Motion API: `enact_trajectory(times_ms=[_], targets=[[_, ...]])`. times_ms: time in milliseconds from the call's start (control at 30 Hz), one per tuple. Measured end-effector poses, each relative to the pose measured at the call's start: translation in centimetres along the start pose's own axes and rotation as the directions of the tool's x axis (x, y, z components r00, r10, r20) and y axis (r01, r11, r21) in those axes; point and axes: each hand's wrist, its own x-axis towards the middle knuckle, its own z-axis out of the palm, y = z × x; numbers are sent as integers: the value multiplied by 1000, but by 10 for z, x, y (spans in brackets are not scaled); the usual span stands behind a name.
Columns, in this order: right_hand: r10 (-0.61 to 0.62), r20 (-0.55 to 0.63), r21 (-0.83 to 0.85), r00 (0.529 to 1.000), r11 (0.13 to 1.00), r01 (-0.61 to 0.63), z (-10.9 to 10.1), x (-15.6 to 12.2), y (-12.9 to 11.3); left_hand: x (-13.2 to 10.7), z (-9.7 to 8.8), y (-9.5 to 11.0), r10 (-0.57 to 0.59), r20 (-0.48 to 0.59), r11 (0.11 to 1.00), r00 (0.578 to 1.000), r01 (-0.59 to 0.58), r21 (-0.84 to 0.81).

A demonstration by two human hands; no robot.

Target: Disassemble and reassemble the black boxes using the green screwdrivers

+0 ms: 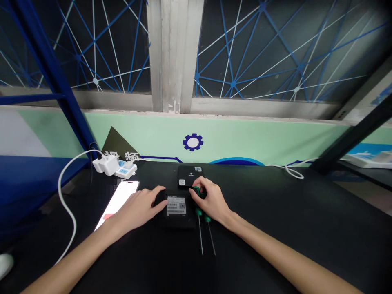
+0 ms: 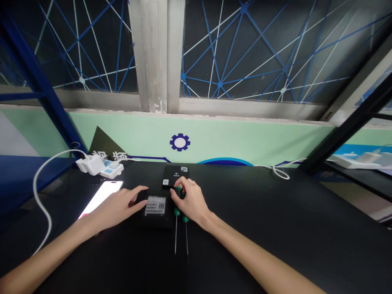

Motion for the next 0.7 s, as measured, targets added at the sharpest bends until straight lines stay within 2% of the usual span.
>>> enact_trajectory(times_ms=[200, 433, 700], targets=[[-15, 39, -42, 999, 999, 17, -2, 0, -1, -2, -1, 3, -31, 0, 998, 1000, 31, 50], [-42, 95, -128, 995, 990, 54, -3, 0, 1, 0, 5, -2, -35, -39, 999, 999, 37, 32], [-94, 92, -102, 991, 989, 103, -5, 1, 2, 3, 5, -2, -26, -10, 999, 1000, 26, -26]])
